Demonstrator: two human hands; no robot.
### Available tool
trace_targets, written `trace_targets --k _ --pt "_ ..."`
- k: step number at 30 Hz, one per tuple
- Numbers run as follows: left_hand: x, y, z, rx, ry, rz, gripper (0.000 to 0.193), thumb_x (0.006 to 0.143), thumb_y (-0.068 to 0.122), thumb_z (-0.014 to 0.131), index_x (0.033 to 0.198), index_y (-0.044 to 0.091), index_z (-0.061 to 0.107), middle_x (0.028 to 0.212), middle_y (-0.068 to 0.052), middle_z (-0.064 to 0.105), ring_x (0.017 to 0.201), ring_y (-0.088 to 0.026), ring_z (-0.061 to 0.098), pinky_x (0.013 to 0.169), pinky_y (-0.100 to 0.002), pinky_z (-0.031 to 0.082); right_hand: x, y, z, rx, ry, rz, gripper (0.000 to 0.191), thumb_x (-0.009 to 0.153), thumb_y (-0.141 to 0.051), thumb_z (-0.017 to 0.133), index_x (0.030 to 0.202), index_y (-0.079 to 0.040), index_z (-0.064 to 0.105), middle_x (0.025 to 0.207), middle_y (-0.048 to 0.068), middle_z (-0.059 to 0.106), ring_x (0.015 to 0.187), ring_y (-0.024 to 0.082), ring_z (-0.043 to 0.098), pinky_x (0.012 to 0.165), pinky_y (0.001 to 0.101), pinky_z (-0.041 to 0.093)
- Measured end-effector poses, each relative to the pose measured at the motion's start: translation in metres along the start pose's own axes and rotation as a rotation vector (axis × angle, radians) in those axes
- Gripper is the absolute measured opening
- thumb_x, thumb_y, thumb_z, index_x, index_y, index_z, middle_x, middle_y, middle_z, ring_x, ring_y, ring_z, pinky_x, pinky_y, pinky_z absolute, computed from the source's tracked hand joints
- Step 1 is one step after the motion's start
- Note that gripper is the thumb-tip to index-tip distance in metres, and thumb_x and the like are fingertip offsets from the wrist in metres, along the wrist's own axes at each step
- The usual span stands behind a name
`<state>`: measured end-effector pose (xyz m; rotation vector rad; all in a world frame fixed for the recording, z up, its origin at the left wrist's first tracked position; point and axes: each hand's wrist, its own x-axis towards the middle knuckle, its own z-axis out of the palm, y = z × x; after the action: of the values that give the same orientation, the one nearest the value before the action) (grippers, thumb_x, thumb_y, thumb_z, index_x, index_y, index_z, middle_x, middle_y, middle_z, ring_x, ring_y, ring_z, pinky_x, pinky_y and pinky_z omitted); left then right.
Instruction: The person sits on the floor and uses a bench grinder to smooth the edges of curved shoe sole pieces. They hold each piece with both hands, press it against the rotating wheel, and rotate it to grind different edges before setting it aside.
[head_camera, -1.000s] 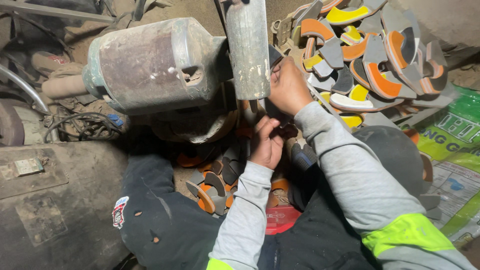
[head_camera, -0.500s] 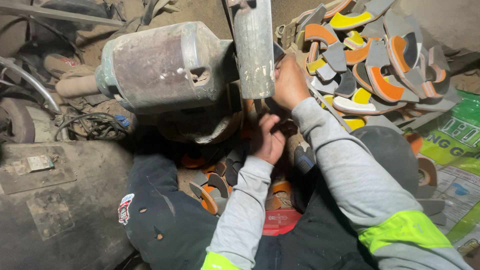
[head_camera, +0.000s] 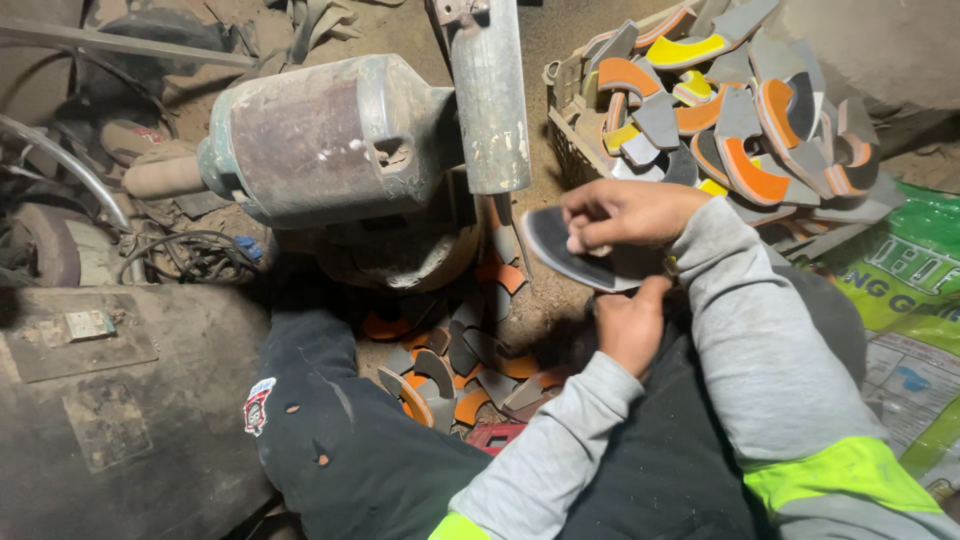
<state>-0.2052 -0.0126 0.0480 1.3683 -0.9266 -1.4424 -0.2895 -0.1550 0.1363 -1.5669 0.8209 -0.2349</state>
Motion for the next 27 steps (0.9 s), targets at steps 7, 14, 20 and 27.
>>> trace_targets --k 7,14,20,27 --pt "0.034 -0.001 -0.061 0.306 0.067 0.104 0.025 0.081 0.02 0.063 0.091 -0.001 0.073 0.081 -0.024 0.073 0.081 -0.038 0.075 0.076 -0.046 0.056 -0.011 0.022 -0.009 -0.369 0.329 0.185 0.082 0.085 -0.045 0.074 0.147 0.001 0.047 0.147 0.021 0.055 0.133 0.028 0.054 0.11 0.0362 0.042" --pt "0.055 -0.017 -0.055 0.583 0.124 0.191 0.031 0.091 0.026 0.068 0.086 -0.004 0.072 0.086 -0.029 0.071 0.087 -0.045 0.071 0.084 -0.051 0.054 -0.002 0.007 0.003 -0.16 0.294 0.022 0.073 0.085 -0.033 0.074 0.146 -0.002 0.049 0.115 0.016 0.072 0.11 0.022 0.066 0.099 0.0322 0.05" --pt "0.077 -0.024 -0.028 0.357 0.111 0.493 0.034 0.094 0.022 0.064 0.116 -0.005 0.062 0.104 -0.025 0.07 0.099 -0.042 0.068 0.085 -0.049 0.054 -0.003 -0.022 0.012 -0.319 0.368 -0.076 0.07 0.079 -0.022 0.079 0.142 -0.009 0.052 0.116 0.011 0.068 0.104 0.021 0.065 0.092 0.0334 0.053" --pt "0.107 -0.027 0.024 0.908 0.017 0.62 0.054 0.099 0.024 0.057 0.147 0.002 0.048 0.145 -0.025 0.053 0.137 -0.038 0.05 0.112 -0.048 0.04 -0.001 -0.045 0.014 -0.39 0.359 -0.088 0.074 0.072 -0.015 0.072 0.143 -0.01 0.054 0.125 0.016 0.068 0.115 0.027 0.066 0.101 0.0369 0.05"
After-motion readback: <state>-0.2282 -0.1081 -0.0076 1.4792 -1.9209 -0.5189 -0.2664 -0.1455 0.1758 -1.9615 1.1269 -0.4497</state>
